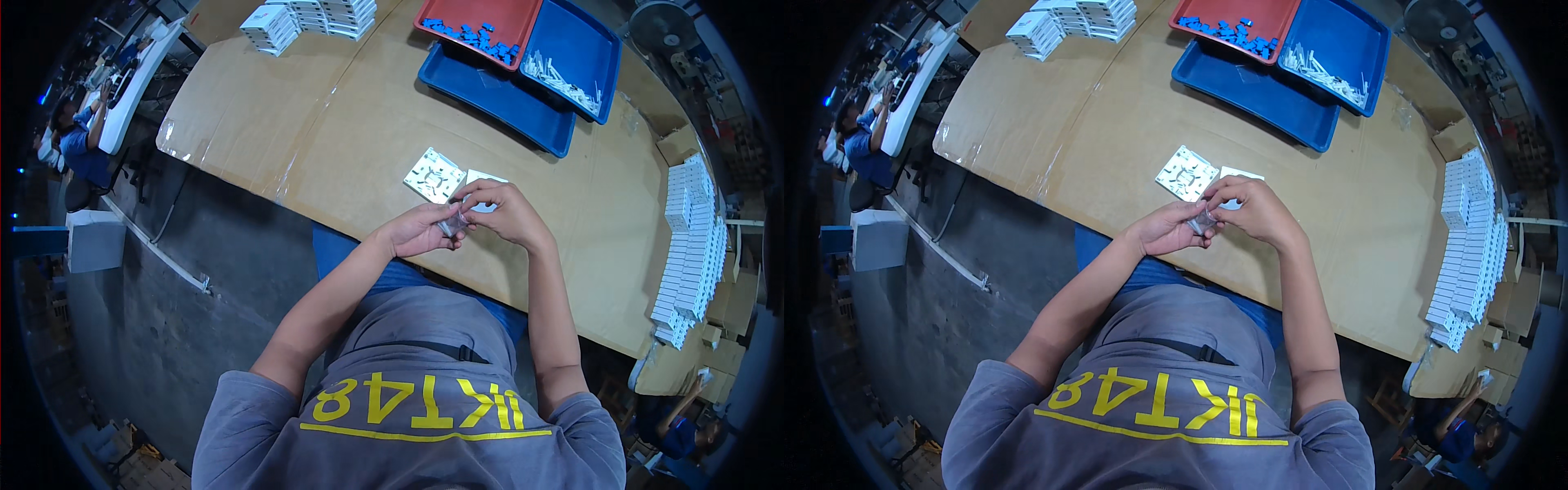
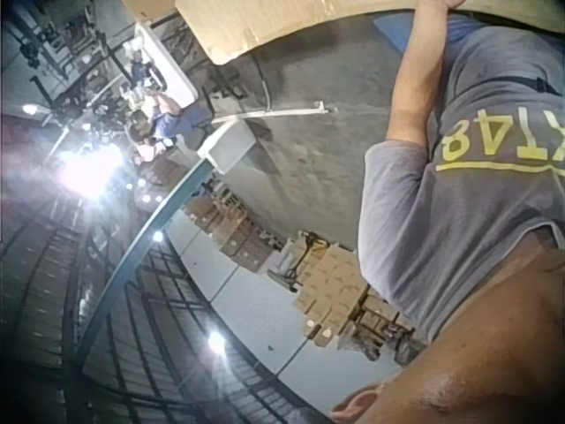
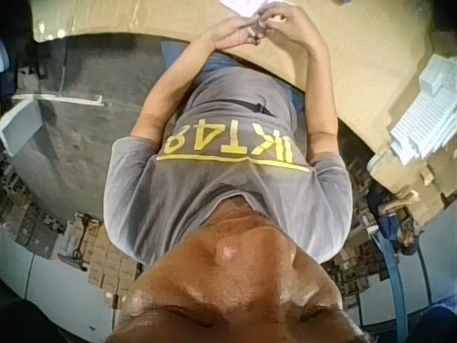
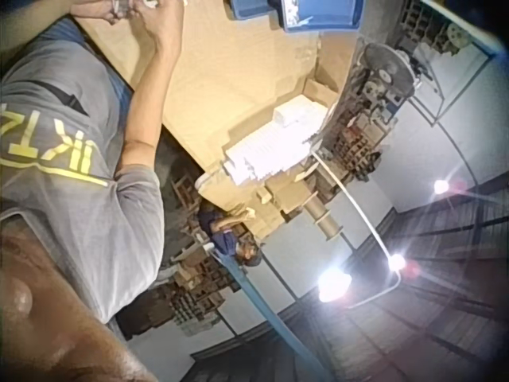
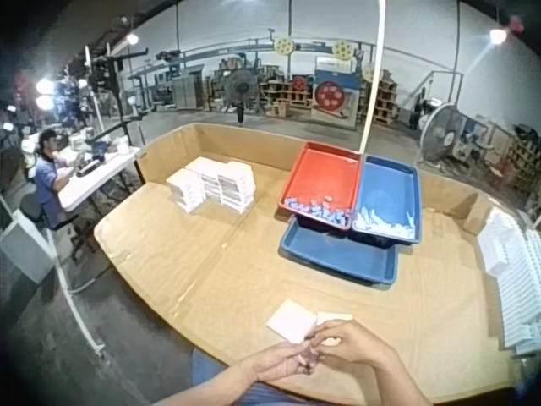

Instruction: The person assembles small blue and white plastic components into white cardboard boxes by hand at a factory workstation.

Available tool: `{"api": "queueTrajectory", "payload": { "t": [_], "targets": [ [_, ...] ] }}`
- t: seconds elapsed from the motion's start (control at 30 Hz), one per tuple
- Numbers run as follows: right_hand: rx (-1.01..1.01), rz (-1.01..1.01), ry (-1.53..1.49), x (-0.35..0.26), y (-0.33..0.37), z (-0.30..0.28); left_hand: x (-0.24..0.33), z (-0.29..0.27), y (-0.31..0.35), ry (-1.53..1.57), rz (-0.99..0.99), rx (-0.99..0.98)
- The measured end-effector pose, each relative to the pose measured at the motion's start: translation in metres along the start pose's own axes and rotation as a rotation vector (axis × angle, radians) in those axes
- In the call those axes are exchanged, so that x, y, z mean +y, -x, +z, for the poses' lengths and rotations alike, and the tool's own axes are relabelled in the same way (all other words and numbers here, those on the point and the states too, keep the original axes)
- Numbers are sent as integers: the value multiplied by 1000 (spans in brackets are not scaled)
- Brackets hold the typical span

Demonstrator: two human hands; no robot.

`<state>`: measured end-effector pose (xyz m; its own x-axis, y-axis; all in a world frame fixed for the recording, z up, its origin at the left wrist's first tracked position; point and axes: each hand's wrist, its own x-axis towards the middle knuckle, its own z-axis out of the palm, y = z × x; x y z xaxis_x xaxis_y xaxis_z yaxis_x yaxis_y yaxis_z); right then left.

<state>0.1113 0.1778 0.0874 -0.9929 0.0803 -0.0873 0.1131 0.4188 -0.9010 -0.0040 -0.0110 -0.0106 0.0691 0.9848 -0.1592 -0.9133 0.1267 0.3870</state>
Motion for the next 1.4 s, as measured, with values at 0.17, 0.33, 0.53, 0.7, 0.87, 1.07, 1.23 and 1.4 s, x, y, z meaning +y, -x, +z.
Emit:
{"api": "queueTrajectory", "payload": {
  "t": [0.17, 0.33, 0.53, 0.7, 0.87, 1.07, 1.23, 1.4],
  "targets": [
    [-72, 132, -112, -5, 0, 0, 2, 1, 2, 31, 4, -18],
    [-45, 82, -31, -10, 5, 11, 2, 2, 2, 43, 17, -30],
    [-71, 50, 96, -3, 6, 29, -8, -15, 2, -21, 44, -28],
    [-30, 77, 82, -6, 9, 25, -5, 1, 8, -10, 50, 2],
    [-118, 87, 93, -11, 7, 34, -13, -19, 6, -79, 76, -12],
    [-3, 165, -26, -16, 9, 23, -1, 2, 6, -37, 40, -19],
    [-107, 76, -39, -18, 6, 28, -8, -16, 6, -74, 53, 9],
    [-40, 38, -186, 4, 2, 3, -6, -5, 6, -27, 44, -10]
  ]
}}
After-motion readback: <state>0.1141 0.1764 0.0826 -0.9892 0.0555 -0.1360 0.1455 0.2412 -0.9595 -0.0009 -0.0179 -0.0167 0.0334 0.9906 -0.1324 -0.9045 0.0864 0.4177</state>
